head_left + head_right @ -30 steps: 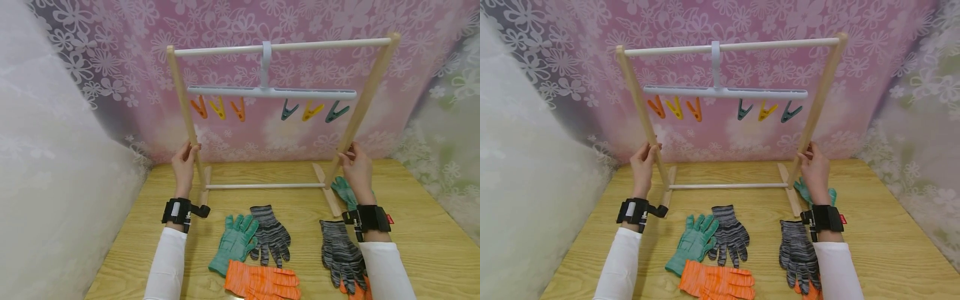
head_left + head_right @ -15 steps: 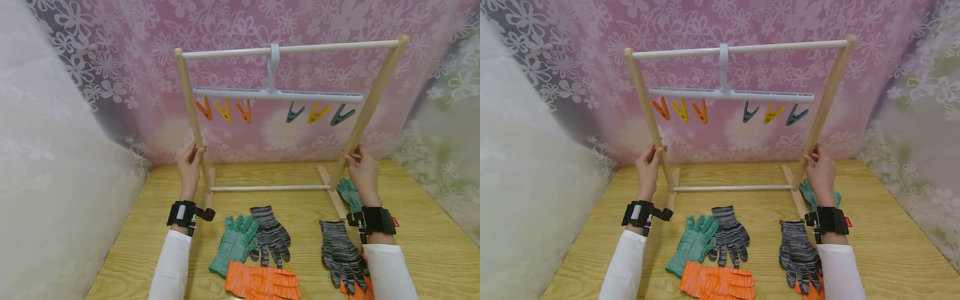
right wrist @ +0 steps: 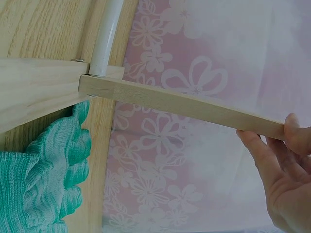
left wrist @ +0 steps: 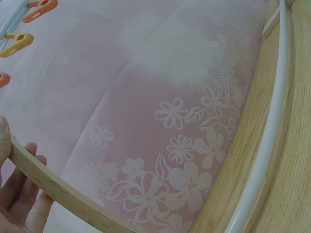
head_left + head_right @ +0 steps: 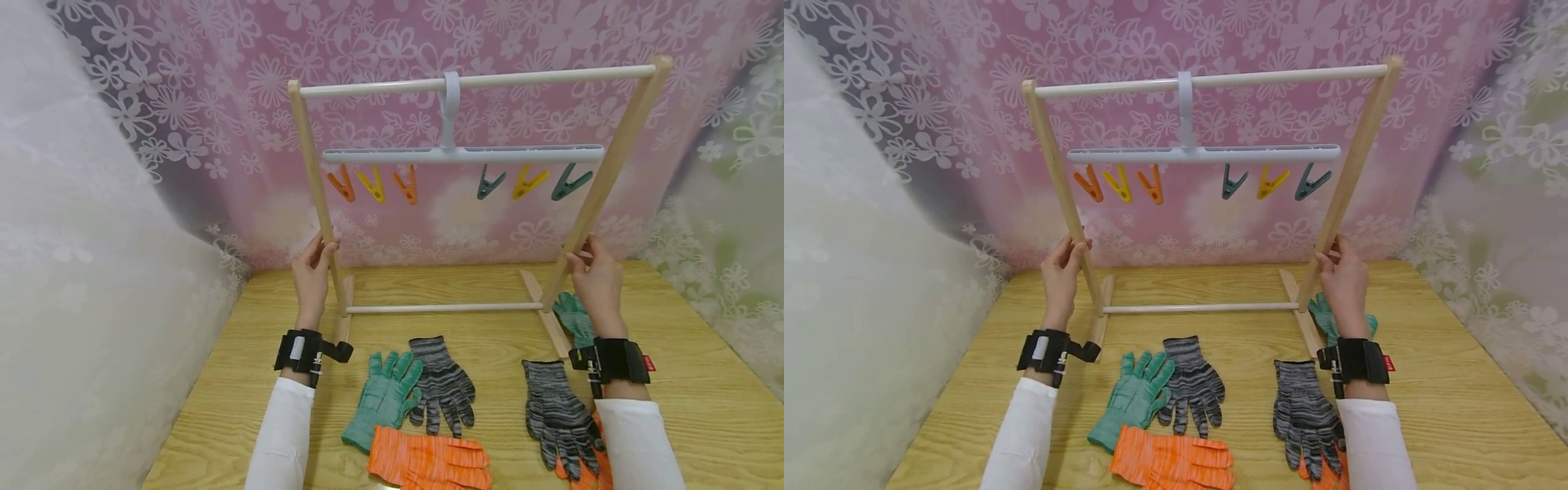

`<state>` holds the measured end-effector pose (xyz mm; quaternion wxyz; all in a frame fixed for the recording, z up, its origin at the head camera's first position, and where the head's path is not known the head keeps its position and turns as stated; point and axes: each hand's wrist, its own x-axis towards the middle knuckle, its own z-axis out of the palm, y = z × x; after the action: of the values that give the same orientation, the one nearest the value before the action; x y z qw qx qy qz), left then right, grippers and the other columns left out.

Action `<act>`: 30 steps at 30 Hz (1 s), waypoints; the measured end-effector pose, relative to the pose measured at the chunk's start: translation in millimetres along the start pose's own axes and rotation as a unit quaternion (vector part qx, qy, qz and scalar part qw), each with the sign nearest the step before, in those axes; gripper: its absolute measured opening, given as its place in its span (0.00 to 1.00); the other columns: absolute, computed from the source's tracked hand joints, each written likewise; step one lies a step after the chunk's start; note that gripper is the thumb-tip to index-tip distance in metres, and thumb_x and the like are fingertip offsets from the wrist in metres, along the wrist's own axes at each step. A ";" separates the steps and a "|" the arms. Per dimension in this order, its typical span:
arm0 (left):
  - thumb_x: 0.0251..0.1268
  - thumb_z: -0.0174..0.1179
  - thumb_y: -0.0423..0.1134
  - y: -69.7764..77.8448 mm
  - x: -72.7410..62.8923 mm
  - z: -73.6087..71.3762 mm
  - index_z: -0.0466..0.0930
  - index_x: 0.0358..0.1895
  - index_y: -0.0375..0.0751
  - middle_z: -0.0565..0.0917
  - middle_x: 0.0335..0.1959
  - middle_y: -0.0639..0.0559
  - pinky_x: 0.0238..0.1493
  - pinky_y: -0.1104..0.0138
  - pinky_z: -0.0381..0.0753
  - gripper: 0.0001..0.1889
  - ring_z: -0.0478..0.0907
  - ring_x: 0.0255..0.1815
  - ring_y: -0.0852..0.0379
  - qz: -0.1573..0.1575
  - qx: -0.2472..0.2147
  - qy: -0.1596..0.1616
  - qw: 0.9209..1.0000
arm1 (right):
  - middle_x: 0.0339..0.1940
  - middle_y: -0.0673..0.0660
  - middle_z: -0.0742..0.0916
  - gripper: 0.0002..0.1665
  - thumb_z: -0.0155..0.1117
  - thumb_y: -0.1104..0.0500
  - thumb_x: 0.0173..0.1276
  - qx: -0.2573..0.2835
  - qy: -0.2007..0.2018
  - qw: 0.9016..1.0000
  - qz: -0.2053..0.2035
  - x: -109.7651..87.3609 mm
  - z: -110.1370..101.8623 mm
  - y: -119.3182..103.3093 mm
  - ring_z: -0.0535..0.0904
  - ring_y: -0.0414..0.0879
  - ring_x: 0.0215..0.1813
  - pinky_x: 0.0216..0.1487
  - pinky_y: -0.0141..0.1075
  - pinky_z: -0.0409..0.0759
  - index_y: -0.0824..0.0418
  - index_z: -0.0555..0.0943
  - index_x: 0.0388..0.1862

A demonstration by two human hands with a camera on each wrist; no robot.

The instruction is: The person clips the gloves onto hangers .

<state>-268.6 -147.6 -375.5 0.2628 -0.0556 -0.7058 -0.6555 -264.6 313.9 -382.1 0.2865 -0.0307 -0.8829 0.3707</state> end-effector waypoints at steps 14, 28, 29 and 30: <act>0.75 0.59 0.37 8.6 -3.8 0.1 0.77 0.69 0.41 0.86 0.54 0.35 0.54 0.55 0.83 0.21 0.83 0.50 0.62 0.002 -0.007 -0.003 1.000 | 0.60 0.75 0.80 0.25 0.56 0.64 0.79 0.010 -0.005 1.000 -0.014 -1.9 -2.8 -0.1 0.79 0.73 0.59 0.56 0.66 0.78 0.69 0.69 0.71; 0.74 0.61 0.43 -27.4 10.6 -1.8 0.78 0.68 0.52 0.87 0.53 0.41 0.53 0.59 0.83 0.21 0.84 0.53 0.54 0.010 -0.001 0.008 1.000 | 0.58 0.76 0.80 0.23 0.55 0.63 0.80 0.006 -0.007 1.000 -0.025 -1.2 1.7 0.4 0.79 0.74 0.58 0.54 0.65 0.79 0.71 0.70 0.69; 0.74 0.61 0.43 -26.8 10.4 -2.2 0.78 0.68 0.52 0.87 0.53 0.41 0.53 0.61 0.83 0.21 0.84 0.53 0.54 0.009 -0.001 0.005 1.000 | 0.58 0.76 0.80 0.23 0.55 0.63 0.80 0.006 -0.006 1.000 -0.026 -1.7 1.8 0.5 0.79 0.73 0.58 0.54 0.65 0.79 0.71 0.70 0.69; 0.74 0.61 0.44 -26.0 10.4 -2.6 0.78 0.68 0.53 0.87 0.53 0.42 0.53 0.62 0.83 0.22 0.84 0.54 0.54 0.007 -0.001 0.001 1.000 | 0.57 0.76 0.80 0.23 0.55 0.64 0.80 0.007 -0.006 1.000 -0.028 -2.1 1.8 0.4 0.79 0.73 0.58 0.53 0.65 0.79 0.71 0.70 0.69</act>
<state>-287.7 -156.4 -394.1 0.2681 -0.0598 -0.7045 -0.6544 -263.9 312.4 -384.4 0.2917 -0.0023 -0.8826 0.3687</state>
